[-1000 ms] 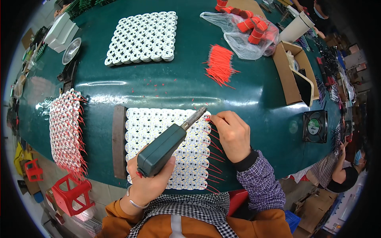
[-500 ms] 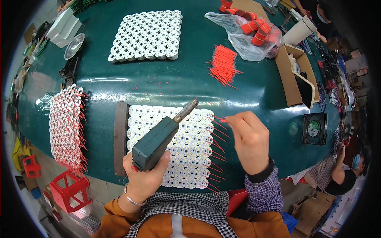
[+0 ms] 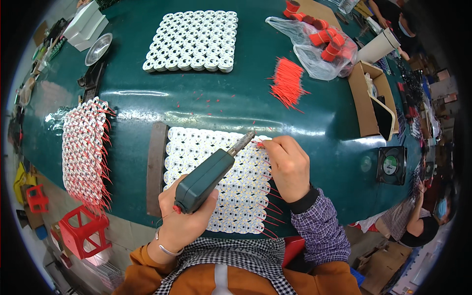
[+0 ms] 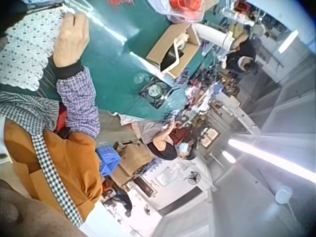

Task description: The person solders red wires onto circular LED circuit boards using a soldering iron, positions a new panel of circuit boards on the workbench, and solders additional wires onto the boards.

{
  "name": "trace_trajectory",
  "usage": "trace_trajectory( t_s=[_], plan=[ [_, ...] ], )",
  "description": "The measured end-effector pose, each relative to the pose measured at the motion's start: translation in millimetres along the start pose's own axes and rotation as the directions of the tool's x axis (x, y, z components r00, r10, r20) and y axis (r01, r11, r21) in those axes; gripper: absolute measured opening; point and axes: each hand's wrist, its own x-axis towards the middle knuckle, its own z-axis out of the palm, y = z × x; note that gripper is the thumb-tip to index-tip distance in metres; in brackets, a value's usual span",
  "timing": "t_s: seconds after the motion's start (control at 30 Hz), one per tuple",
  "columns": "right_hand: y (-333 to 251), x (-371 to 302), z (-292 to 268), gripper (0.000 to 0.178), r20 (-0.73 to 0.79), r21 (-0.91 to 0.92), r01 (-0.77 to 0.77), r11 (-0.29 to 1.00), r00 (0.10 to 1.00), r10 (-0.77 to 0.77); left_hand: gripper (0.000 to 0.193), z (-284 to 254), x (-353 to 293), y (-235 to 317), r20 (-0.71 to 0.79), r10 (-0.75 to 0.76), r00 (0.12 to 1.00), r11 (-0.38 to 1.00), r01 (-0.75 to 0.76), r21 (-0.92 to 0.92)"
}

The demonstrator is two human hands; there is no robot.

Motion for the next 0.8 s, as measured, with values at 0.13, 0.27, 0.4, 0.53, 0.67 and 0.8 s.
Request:
trace_trajectory(
  t_s=[0.13,0.27,0.4,0.53,0.67,0.8],
  plan=[
    [1.3,-0.5,1.8,0.024,-0.005,0.014,0.021,1.0,1.0,-0.021,0.016,1.1,0.2,1.5,0.026,-0.051,0.998,0.999,0.051,-0.009],
    [1.2,0.1,2.6,0.023,-0.008,0.003,0.02,1.0,1.0,-0.02,0.016,2.6,-0.5,-1.2,0.038,-0.078,0.996,0.997,0.078,-0.011],
    [1.6,0.9,1.7,0.022,0.004,-0.019,0.029,0.999,1.0,-0.029,0.015,4.5,-0.8,-3.1,0.033,-0.064,0.997,0.998,0.064,-0.004],
    [0.0,2.2,0.8,0.021,0.032,-0.03,0.041,0.999,0.999,-0.04,0.014,1.6,-0.2,-2.9,0.062,-0.023,0.998,0.998,0.02,0.058],
    [0.7,1.4,0.4,0.021,0.04,-0.039,0.035,0.999,0.999,-0.034,0.013,3.1,1.5,-1.9,0.074,-0.028,0.997,0.998,0.024,0.05],
    [-0.1,2.0,0.4,0.021,0.046,-0.048,0.036,0.998,0.998,-0.034,0.013,2.0,1.0,-0.9,0.059,-0.007,0.998,0.998,0.004,0.06]
  ],
)
